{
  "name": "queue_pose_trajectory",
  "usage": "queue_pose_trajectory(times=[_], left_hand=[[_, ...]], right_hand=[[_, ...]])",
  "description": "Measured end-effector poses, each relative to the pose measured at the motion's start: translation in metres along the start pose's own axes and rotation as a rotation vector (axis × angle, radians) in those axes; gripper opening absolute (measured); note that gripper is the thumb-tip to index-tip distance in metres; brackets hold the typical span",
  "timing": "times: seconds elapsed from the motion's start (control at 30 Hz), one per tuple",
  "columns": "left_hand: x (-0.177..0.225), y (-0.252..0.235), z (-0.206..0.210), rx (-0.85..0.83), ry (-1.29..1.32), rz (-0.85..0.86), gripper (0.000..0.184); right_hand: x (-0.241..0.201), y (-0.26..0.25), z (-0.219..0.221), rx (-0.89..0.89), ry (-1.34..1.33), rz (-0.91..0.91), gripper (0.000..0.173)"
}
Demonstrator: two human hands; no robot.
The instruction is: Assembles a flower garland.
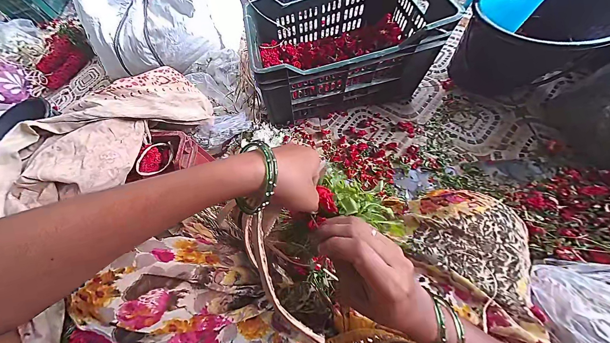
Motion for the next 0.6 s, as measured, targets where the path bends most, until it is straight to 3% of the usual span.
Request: queue_pose_trajectory(times=[0.1, 0.27, 0.43, 0.6], left_hand=[[-0.002, 0.001, 0.001, 0.031, 0.020, 0.025, 0.019], [-0.004, -0.004, 0.005, 0.036, 0.109, -0.021, 0.025], [-0.011, -0.012, 0.009, 0.054, 0.265, -0.049, 0.023], [-0.013, -0.014, 0.013, 0.016, 0.286, -0.056, 0.018]], right_hand=[[-0.003, 0.003, 0.005, -0.067, 0.041, -0.033, 0.008], [-0.022, -0.017, 0.047, -0.287, 0.416, -0.028, 0.017], [-0.017, -0.034, 0.065, -0.315, 0.581, 0.103, 0.021], [-0.015, -0.026, 0.066, -0.253, 0.548, 0.045, 0.021]])
Point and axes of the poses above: each hand's wrist, its own y-axis away from the middle knuckle, its own z-axis out of the palm, x = y × z, the point moved 10 cm from there along -y, towards the middle knuckle, and after that the axes turned 15 degrees about -x, right-handed, at the moved point
